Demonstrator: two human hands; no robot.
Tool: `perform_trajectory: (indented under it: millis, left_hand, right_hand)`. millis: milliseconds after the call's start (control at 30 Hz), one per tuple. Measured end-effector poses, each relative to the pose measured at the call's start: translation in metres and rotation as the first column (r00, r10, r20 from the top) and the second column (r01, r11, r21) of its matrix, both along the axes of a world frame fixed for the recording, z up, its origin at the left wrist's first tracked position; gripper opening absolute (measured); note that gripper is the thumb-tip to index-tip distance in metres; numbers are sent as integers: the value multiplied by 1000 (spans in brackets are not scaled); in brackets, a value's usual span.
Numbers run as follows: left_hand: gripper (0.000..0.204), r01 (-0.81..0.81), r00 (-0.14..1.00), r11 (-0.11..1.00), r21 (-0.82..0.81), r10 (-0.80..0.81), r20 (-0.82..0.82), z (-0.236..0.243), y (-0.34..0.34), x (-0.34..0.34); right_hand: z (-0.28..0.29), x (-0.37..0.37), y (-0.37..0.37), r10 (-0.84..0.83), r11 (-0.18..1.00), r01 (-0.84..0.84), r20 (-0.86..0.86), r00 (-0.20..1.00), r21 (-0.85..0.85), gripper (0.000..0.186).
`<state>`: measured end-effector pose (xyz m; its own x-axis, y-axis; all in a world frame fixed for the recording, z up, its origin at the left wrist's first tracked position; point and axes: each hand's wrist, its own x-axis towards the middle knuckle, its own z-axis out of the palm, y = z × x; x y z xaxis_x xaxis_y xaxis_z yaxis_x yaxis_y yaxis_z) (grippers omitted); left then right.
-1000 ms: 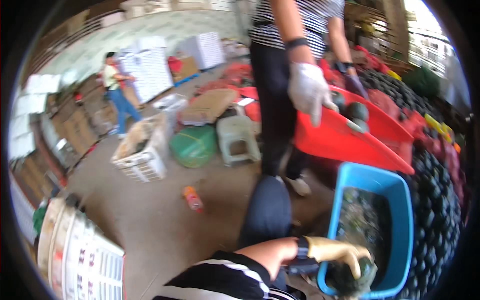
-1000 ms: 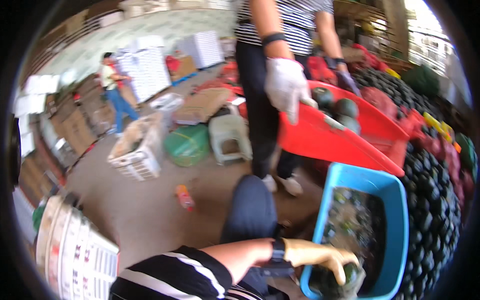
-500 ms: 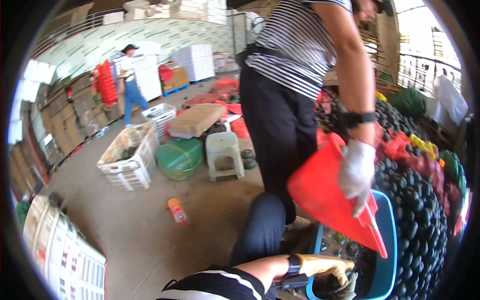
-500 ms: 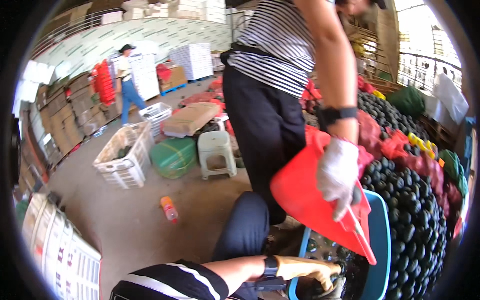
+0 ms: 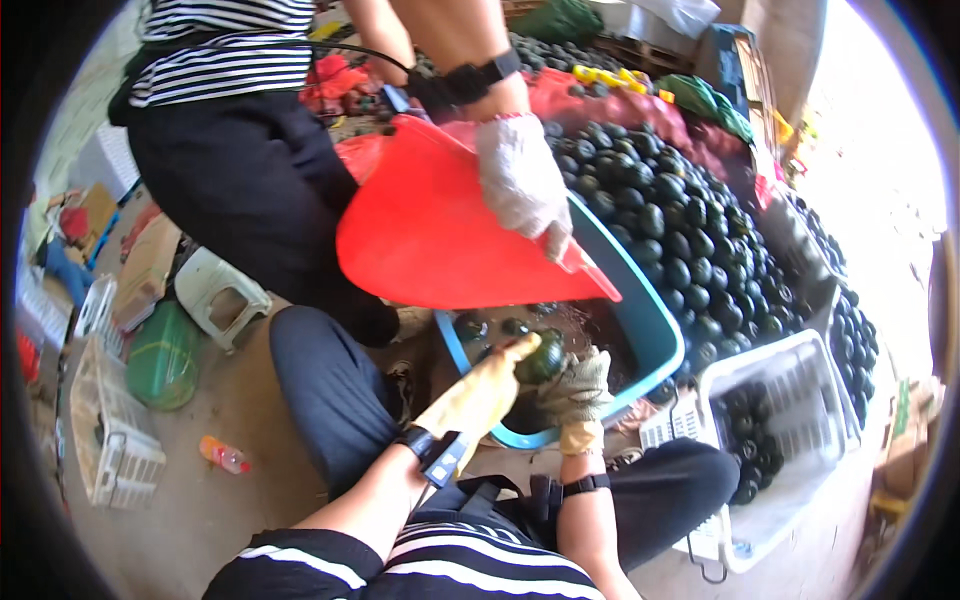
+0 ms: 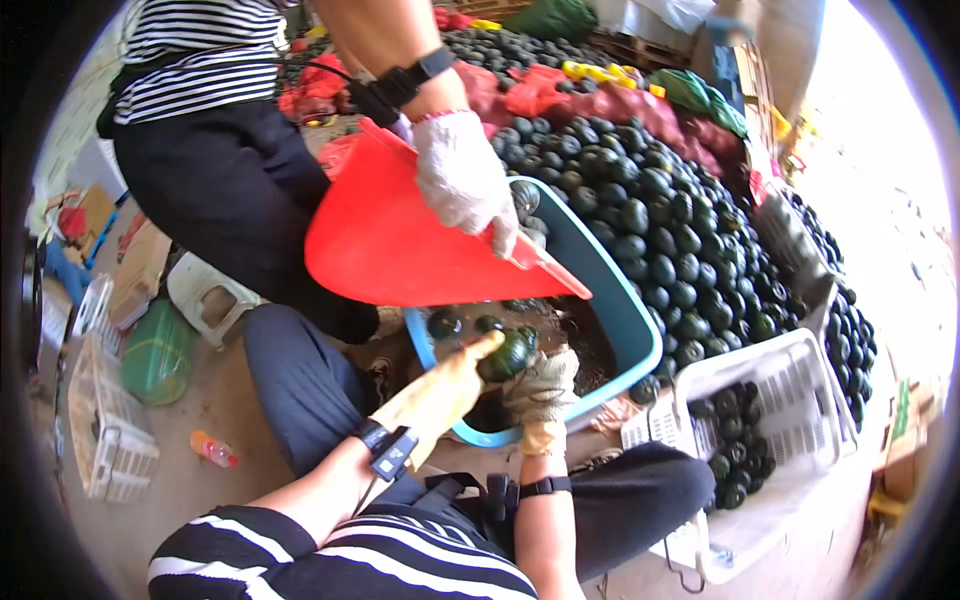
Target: The person is washing and cleaning small pumpkins in a blue basin of water using a cloth, then placing them into a white crate.
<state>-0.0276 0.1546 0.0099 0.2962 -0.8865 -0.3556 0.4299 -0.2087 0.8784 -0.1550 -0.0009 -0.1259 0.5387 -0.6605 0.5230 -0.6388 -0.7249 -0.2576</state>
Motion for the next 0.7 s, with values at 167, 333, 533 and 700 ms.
perform_trajectory:
  millis: [167,333,533,700]
  left_hand:
    - [43,88,951,991,-101,-54,306,-23,-20,1]
    - [43,143,926,981,-131,-86,367,-10,-22,-3]
    - [44,192,884,974,-123,-117,453,-9,-19,4]
    - [45,238,825,968,-82,-157,543,-5,-14,2]
  right_hand:
    - [30,-14,27,-268,958,249,-137,953,-141,72]
    - [19,-16,11,-232,972,226,-352,907,-58,66]
    - [27,-11,17,-234,959,171,-293,927,-225,62]
    - [41,-9,20,-156,973,112,-212,965,-202,46]
